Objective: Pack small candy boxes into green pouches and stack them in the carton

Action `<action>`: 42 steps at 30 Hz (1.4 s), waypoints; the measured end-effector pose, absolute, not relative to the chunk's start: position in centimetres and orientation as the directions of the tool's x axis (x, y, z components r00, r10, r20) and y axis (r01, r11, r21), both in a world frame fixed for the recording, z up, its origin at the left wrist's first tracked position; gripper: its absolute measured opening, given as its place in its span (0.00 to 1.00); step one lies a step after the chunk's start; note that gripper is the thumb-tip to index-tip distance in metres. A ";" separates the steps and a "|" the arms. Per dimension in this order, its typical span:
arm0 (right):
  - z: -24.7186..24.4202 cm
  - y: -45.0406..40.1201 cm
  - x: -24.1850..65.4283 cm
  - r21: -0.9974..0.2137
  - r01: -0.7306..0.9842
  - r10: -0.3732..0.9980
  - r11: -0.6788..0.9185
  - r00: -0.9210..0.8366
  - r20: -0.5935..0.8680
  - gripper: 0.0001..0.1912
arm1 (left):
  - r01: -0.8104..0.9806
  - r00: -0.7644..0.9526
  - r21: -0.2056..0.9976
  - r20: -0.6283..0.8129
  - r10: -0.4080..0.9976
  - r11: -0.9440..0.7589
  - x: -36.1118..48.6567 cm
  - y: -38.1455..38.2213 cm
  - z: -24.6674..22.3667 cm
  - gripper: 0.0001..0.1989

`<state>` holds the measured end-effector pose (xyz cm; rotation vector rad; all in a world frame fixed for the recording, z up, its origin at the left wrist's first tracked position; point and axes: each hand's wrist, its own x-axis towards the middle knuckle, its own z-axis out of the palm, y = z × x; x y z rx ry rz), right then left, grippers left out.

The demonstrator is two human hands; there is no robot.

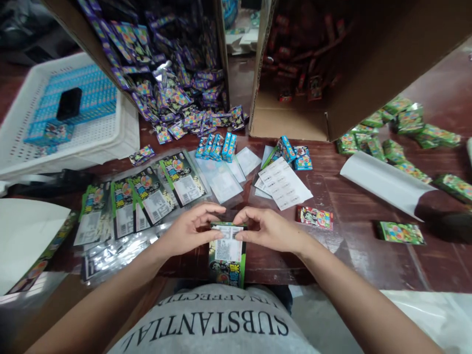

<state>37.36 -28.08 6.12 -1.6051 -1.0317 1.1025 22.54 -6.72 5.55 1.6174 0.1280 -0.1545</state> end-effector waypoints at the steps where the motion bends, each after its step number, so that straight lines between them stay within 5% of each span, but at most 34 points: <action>1: 6.0 -28.0 37.4 -0.958 0.148 0.954 -0.245 0.212 -0.211 0.14 | 0.172 0.983 0.980 -0.177 -0.044 -0.105 22.6 -6.6 5.4 0.21; 5: 5.4 -28.2 38.0 -0.951 0.164 0.964 -0.262 0.095 -0.249 0.17 | 0.145 0.969 0.948 -0.194 -0.154 -0.284 23.2 -6.5 4.8 0.15; 13: 6.4 -28.7 39.4 -0.963 0.191 0.980 -0.191 0.090 -0.177 0.18 | 0.065 0.966 0.951 -0.136 -0.219 -0.303 24.6 -6.7 6.5 0.08; 21: 5.0 -27.9 42.5 -0.978 0.046 0.955 -0.202 0.229 -0.186 0.18 | 0.163 0.985 0.981 -0.154 0.080 -0.110 28.0 -7.5 3.4 0.14; 25: 4.1 -29.1 41.7 -0.970 0.050 0.962 -0.236 0.152 -0.226 0.17 | 0.147 0.988 0.987 -0.149 -0.032 -0.070 27.1 -8.2 2.2 0.21; 38: 4.0 -31.3 40.3 -0.940 0.199 0.960 -0.277 0.012 -0.281 0.17 | 0.215 0.889 0.966 -0.253 -0.381 -0.140 26.8 -9.2 3.1 0.08; 42: 4.1 -31.3 40.0 -0.961 0.125 0.969 -0.248 0.038 -0.245 0.19 | 0.192 0.908 0.968 -0.237 -0.345 -0.159 27.1 -9.0 3.6 0.16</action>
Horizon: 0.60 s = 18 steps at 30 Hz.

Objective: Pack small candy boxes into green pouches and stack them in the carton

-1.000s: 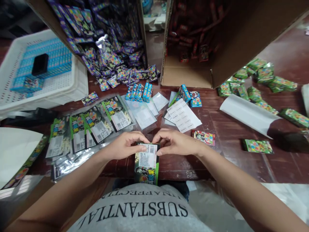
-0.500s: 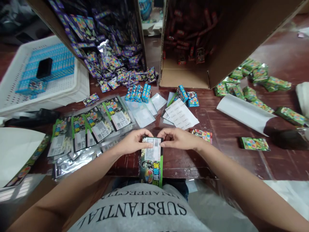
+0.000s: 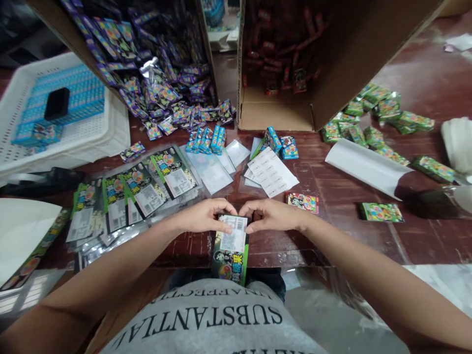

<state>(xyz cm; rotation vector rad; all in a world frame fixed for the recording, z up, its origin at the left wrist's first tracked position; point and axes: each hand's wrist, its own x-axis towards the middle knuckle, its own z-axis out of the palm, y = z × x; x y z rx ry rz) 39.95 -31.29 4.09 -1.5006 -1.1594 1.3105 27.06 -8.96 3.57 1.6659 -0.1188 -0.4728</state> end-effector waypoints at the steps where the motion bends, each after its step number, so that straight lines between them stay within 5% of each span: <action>1: 4.2 -31.2 39.9 -0.970 0.073 0.971 -0.233 0.068 -0.228 0.19 | 0.184 0.930 0.974 -0.216 -0.299 -0.133 27.1 -8.9 3.7 0.19; 8: 5.5 -29.9 41.4 -0.985 -0.047 0.953 -0.165 0.251 -0.172 0.18 | 0.104 0.989 0.986 -0.117 -0.095 -0.130 28.9 -7.6 4.3 0.15; 14: 4.6 -29.7 42.0 -0.963 0.040 0.950 -0.267 0.178 -0.256 0.17 | -0.025 0.998 0.933 0.002 -0.065 -0.360 28.9 -7.9 3.7 0.07; 18: 4.7 -29.9 42.9 -0.950 0.179 0.966 -0.257 0.065 -0.249 0.18 | 0.042 0.989 0.971 -0.073 -0.125 -0.235 28.2 -8.5 3.1 0.08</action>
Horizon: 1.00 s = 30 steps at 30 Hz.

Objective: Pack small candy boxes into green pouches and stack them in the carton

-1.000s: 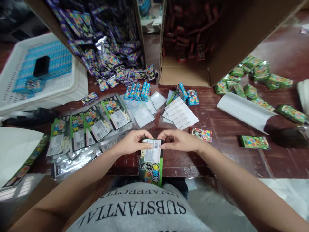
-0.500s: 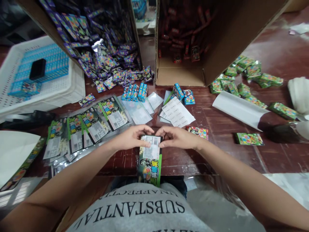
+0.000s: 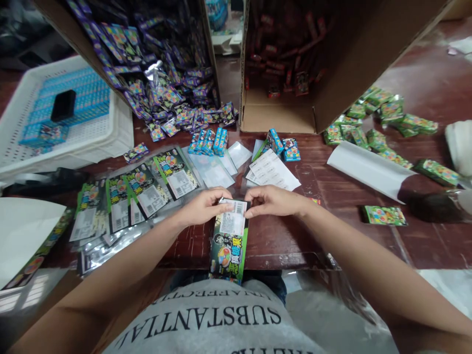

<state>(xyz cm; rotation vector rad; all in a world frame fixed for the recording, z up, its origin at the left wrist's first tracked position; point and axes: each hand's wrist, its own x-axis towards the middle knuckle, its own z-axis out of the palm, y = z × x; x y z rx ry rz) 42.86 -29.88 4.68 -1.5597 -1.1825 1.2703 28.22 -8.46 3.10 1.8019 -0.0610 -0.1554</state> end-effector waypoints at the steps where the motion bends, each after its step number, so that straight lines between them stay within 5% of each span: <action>1: 4.9 -29.8 43.3 -0.944 0.223 0.968 -0.244 -0.010 -0.252 0.18 | 0.070 0.982 0.982 -0.099 -0.163 -0.178 28.2 -8.6 3.0 0.09; 5: 5.9 -29.1 44.9 -0.909 0.381 0.928 -0.170 -0.247 -0.278 0.17 | 0.156 0.945 0.988 -0.154 -0.289 -0.018 28.6 -8.9 2.9 0.12; 9: 6.6 -28.3 45.8 -0.850 0.522 0.955 -0.068 -0.212 -0.207 0.20 | 0.181 0.931 0.982 -0.157 -0.330 0.043 29.2 -8.9 2.6 0.12; 14: 5.8 -29.5 44.4 -0.884 0.446 0.990 -0.141 0.044 -0.136 0.19 | 0.192 0.981 0.962 -0.190 -0.026 0.197 27.8 -8.9 1.4 0.26; 20: 3.1 -31.8 39.7 -0.974 -0.058 0.881 -0.221 0.416 -0.225 0.14 | 0.200 0.965 0.974 -0.214 0.154 0.102 25.5 -9.1 1.8 0.15; 25: 2.4 -31.1 36.9 -0.991 0.096 0.725 -0.088 0.689 0.002 0.08 | 0.150 0.960 0.987 -0.159 0.229 0.055 25.7 -9.0 2.8 0.09; 30: 3.4 -30.6 36.3 -0.987 0.087 0.695 -0.132 0.719 -0.029 0.15 | 0.226 0.955 0.974 -0.222 0.196 0.003 26.1 -8.7 4.0 0.12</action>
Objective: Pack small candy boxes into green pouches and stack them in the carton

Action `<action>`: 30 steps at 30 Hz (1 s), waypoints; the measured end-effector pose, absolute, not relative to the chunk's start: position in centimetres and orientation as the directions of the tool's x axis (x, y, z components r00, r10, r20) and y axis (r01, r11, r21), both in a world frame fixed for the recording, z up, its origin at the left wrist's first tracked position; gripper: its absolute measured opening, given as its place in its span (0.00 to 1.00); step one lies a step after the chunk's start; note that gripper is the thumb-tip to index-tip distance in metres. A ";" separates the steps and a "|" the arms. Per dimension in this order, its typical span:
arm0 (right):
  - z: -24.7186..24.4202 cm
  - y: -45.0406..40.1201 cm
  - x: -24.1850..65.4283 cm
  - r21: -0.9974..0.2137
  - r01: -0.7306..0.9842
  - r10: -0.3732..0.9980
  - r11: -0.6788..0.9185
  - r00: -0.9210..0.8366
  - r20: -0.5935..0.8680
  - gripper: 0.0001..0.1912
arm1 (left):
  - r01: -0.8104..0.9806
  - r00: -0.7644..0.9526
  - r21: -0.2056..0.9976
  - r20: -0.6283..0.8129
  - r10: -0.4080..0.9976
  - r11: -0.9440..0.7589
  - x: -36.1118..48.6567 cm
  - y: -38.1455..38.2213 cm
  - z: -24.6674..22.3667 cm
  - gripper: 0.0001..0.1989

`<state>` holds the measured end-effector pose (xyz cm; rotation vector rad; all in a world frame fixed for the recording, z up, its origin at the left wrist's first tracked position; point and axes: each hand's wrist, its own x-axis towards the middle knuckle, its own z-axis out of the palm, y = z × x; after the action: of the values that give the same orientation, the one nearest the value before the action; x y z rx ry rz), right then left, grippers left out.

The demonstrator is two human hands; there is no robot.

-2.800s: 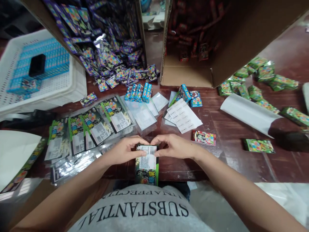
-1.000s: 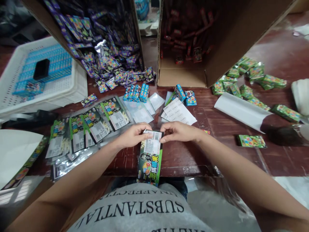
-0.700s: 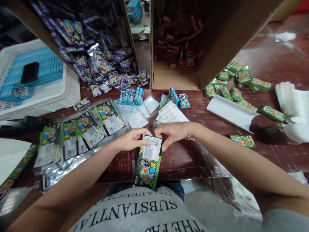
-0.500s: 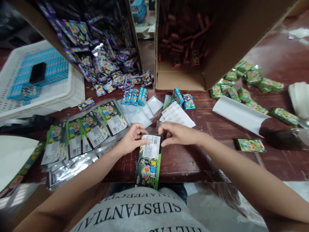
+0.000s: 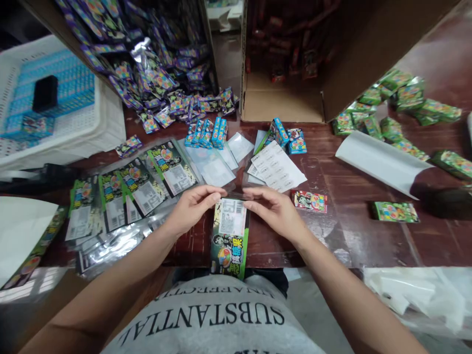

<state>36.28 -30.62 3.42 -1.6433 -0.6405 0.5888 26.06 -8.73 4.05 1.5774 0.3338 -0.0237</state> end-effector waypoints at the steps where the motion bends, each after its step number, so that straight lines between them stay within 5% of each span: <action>1: 3.8 -30.6 36.4 -0.982 0.095 0.707 -0.165 0.705 -0.051 0.12 | 0.242 0.954 0.970 -0.234 0.188 -0.023 26.2 -8.7 4.4 0.10; 7: 5.5 -29.6 36.9 -0.927 -0.298 0.637 -0.228 0.674 -0.373 0.11 | 0.346 0.920 0.938 -0.341 0.191 0.012 27.5 -9.2 6.1 0.06; 11: 5.7 -29.7 37.1 -0.877 -0.440 0.662 -0.195 0.600 -0.449 0.12 | 0.364 0.920 0.931 -0.356 0.164 -0.022 27.9 -9.1 6.4 0.04; 23: 5.8 -32.0 38.2 -0.957 -0.190 0.731 -0.217 0.619 -0.289 0.09 | 0.359 0.930 0.933 -0.360 -0.069 -0.027 29.2 -8.4 6.3 0.09; 30: 5.6 -32.7 36.7 -0.979 0.125 0.753 -0.159 0.656 -0.038 0.05 | 0.040 0.994 0.969 -0.064 -0.092 -0.245 28.3 -8.3 6.6 0.03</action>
<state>36.70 -32.74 5.56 -1.6651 -0.7264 0.6472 28.35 -8.28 6.63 1.8138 -0.0387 -0.1238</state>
